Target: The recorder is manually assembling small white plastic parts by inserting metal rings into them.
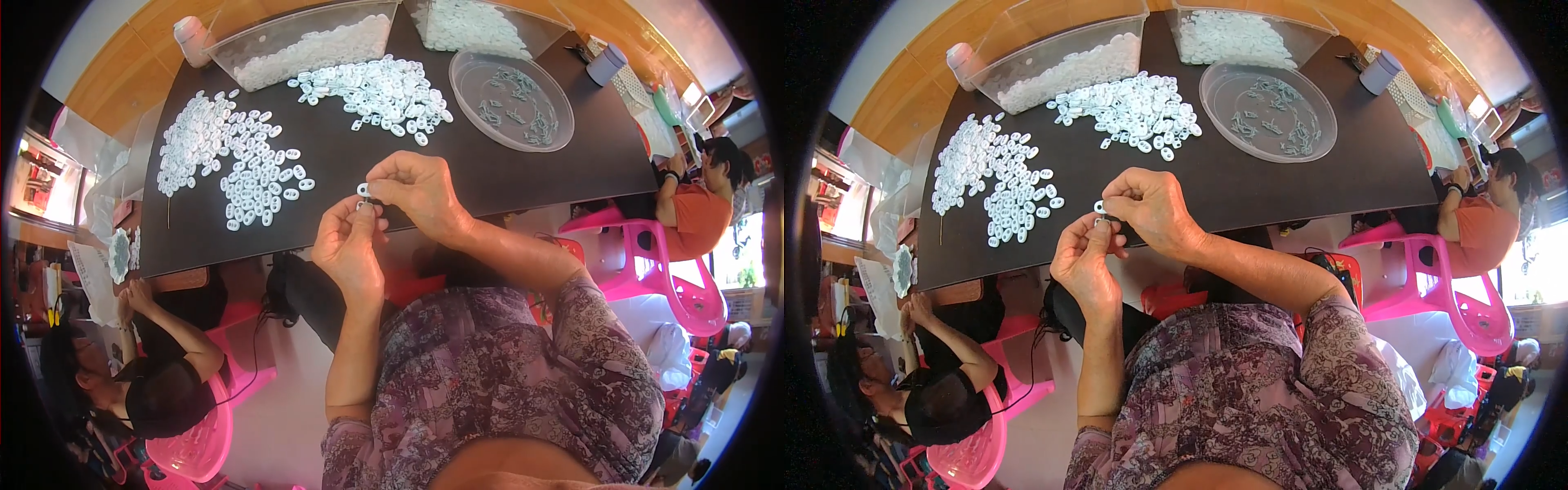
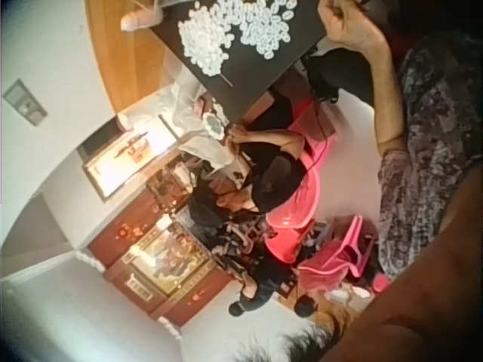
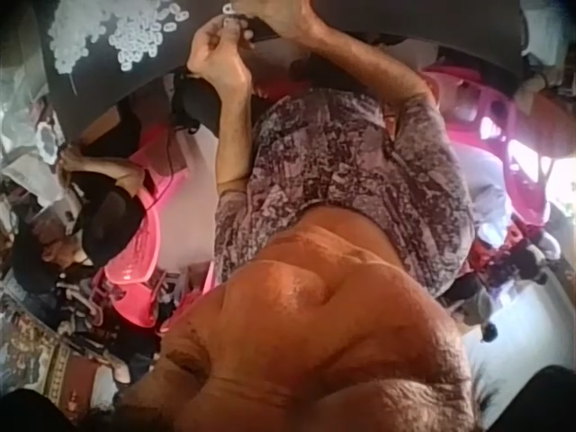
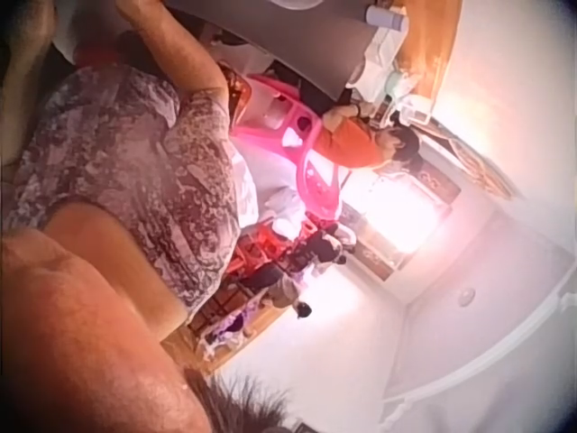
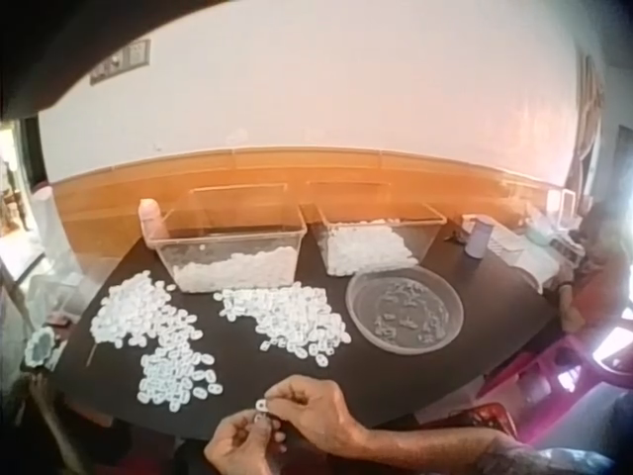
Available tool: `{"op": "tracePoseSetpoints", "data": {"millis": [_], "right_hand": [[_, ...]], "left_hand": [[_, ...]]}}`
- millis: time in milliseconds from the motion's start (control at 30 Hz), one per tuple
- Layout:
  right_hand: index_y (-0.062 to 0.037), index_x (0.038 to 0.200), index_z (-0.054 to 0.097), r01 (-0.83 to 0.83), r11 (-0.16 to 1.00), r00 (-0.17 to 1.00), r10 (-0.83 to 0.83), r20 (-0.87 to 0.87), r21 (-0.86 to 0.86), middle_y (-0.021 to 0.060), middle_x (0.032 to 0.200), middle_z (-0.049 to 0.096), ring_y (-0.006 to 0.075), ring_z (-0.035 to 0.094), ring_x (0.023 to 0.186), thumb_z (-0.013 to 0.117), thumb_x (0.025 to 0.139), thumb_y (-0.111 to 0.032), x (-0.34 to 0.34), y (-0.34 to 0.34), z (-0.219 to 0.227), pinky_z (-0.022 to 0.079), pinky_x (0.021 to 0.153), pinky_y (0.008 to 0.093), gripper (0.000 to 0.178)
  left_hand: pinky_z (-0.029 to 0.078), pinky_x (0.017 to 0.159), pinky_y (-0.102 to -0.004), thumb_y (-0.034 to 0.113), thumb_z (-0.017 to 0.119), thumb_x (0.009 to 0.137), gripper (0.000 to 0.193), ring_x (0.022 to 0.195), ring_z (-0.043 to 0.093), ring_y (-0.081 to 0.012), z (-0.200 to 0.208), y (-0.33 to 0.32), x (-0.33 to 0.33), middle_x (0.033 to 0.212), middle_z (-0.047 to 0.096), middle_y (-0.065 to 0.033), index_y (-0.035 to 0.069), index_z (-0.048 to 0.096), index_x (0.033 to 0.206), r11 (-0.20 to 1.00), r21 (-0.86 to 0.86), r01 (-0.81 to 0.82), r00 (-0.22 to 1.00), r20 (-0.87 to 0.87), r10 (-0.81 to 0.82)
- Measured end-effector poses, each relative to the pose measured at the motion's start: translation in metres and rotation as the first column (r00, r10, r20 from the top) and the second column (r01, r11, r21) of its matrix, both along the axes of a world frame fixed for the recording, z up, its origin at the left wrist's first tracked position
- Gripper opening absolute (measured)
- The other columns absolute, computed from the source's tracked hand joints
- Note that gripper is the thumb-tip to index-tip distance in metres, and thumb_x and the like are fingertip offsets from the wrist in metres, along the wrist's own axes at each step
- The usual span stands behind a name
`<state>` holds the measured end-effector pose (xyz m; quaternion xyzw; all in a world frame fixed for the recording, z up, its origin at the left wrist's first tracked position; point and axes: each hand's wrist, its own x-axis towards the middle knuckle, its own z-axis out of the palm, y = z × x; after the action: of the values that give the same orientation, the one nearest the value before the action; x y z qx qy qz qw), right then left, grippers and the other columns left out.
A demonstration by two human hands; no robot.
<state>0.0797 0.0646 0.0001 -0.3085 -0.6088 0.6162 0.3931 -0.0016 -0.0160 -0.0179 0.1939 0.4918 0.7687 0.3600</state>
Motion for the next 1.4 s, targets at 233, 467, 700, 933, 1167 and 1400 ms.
{"op": "tracePoseSetpoints", "data": {"millis": [233,467,700,933,1167,1400], "right_hand": [[0.0053,0.086,0.059,-0.033,0.999,0.997,0.033,0.073,0.007,0.006,0.076,0.062,0.0081,0.058,0.068,0.059,0.083,0.001,0.006,-0.004,-0.002,0.049,0.06,0.0212,0.005],[0.0056,0.087,0.059,-0.084,0.996,0.991,0.088,0.105,-0.043,0.0057,0.074,0.061,0.0078,0.058,0.066,0.056,0.084,0.001,0.008,-0.006,0.004,0.049,0.058,0.0221,0.006],[0.0026,0.084,0.058,-0.102,0.993,0.993,0.105,0.05,-0.052,0.0054,0.066,0.056,0.0092,0.054,0.054,0.057,0.08,0.0,0.011,-0.008,0.004,0.046,0.05,0.0253,0.004],[-0.0005,0.094,0.06,-0.159,0.868,0.969,0.046,0.242,0.471,0.0052,0.075,0.052,0.0098,0.054,0.06,0.066,0.072,0.001,0.019,0.0,-0.001,0.044,0.053,0.0235,0.023],[-0.0029,0.094,0.061,-0.092,0.743,0.973,-0.074,0.217,0.663,0.0055,0.075,0.052,0.0126,0.051,0.06,0.068,0.069,0.001,0.02,0.001,-0.001,0.043,0.053,0.0252,0.027],[-0.0019,0.094,0.062,-0.056,0.787,0.984,-0.059,0.166,0.614,0.0056,0.079,0.055,0.0113,0.053,0.063,0.069,0.069,0.002,0.026,-0.002,-0.001,0.043,0.054,0.0238,0.026]], "left_hand": [[0.046,0.048,-0.0201,0.0,0.058,0.085,0.01,0.06,0.058,-0.0101,0.0,0.001,0.003,0.076,0.063,-0.0078,-0.004,0.058,0.095,1.0,0.027,0.004,1.0,0.008,-0.004],[0.047,0.053,-0.022,0.0,0.058,0.086,0.022,0.065,0.057,-0.0109,-0.006,0.001,0.003,0.081,0.061,-0.0076,-0.007,0.057,0.107,0.991,0.124,0.049,0.999,-0.008,-0.048],[0.048,0.058,-0.0229,0.0,0.057,0.086,0.024,0.07,0.058,-0.0121,-0.008,0.0,0.001,0.085,0.061,-0.0078,-0.008,0.056,0.109,0.989,0.106,0.103,0.995,-0.006,-0.103],[0.049,0.074,-0.0237,-0.004,0.056,0.084,0.022,0.08,0.06,-0.0143,-0.001,0.002,-0.004,0.092,0.063,-0.0128,-0.011,0.057,0.106,0.997,0.03,0.073,0.991,0.114,-0.076],[0.048,0.061,-0.022,-0.002,0.057,0.084,0.02,0.069,0.059,-0.0122,0.01,0.004,0.005,0.087,0.064,-0.0105,-0.009,0.06,0.102,0.999,0.037,0.009,1.0,-0.012,-0.009],[0.047,0.072,-0.0231,0.003,0.058,0.086,0.021,0.08,0.057,-0.0109,0.001,-0.001,0.002,0.095,0.063,-0.0085,-0.005,0.062,0.106,0.995,0.04,0.096,0.983,-0.163,-0.088]]}}
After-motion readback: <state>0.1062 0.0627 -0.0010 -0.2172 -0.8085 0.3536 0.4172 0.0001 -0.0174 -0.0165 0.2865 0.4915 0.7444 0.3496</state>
